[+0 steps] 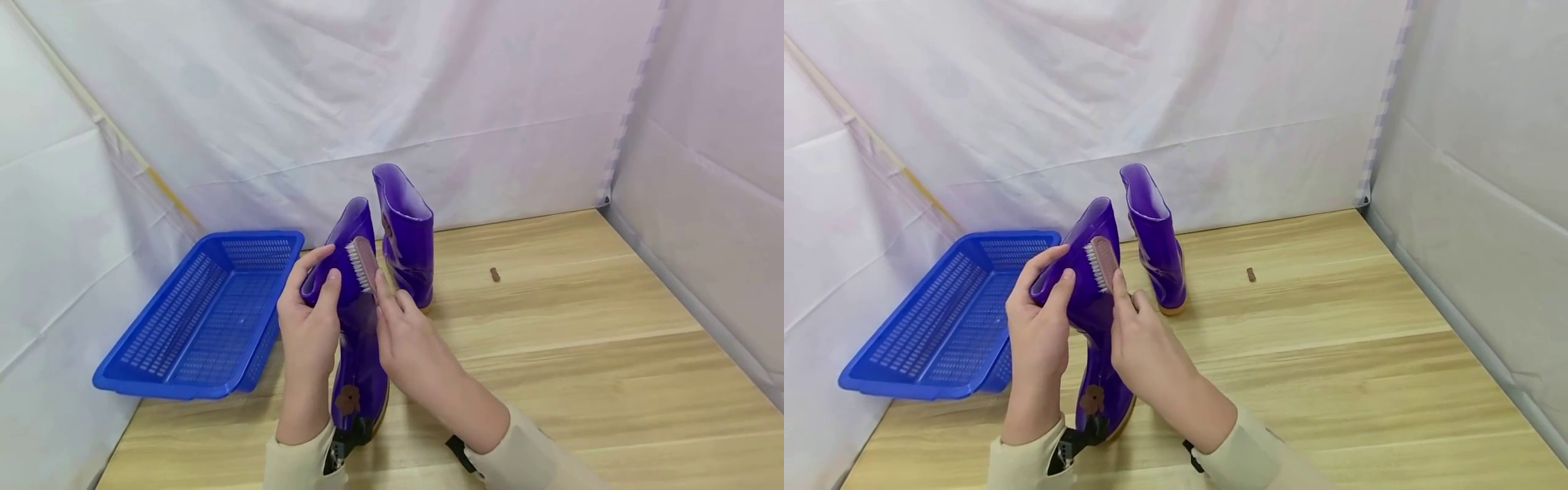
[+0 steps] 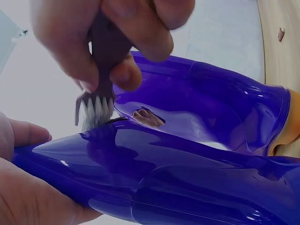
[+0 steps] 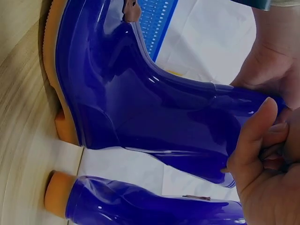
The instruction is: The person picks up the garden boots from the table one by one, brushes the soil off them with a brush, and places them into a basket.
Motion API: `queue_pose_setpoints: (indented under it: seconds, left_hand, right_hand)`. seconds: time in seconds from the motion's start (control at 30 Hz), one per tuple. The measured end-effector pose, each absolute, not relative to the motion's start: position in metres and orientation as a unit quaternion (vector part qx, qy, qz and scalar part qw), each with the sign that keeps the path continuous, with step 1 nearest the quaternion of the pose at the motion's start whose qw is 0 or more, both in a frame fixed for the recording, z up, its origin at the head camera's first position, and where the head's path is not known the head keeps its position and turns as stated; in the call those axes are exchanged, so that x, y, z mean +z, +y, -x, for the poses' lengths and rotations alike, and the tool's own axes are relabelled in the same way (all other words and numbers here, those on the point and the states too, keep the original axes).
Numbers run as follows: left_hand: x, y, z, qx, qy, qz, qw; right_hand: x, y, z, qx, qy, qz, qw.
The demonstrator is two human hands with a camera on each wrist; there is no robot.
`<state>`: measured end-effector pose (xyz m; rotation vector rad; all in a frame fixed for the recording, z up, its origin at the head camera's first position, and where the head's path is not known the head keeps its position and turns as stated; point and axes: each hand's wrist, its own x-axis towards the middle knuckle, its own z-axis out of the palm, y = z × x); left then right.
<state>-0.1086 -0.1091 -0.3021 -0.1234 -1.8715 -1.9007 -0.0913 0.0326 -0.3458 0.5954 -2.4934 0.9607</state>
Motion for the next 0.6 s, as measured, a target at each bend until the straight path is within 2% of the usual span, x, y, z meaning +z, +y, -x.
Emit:
queue_pose_setpoints:
  seconds: [0.17, 0.23, 0.43, 0.6]
  left_hand:
    - [-0.301, -0.110, 0.111, -0.697, -0.673, 0.038, 0.243]
    - [-0.301, -0.111, 0.111, -0.697, -0.672, 0.032, 0.246]
    - [-0.302, -0.110, 0.111, -0.688, -0.683, 0.034, 0.242]
    - [-0.304, -0.108, 0.109, -0.677, -0.691, 0.029, 0.251]
  right_hand:
    - [-0.344, 0.043, 0.087, 0.361, -0.903, -0.182, 0.145]
    - [-0.343, 0.046, 0.087, 0.367, -0.904, -0.172, 0.140]
    - [-0.333, 0.047, 0.090, 0.374, -0.880, -0.206, 0.210]
    - [-0.322, 0.039, 0.094, 0.361, -0.870, -0.229, 0.246]
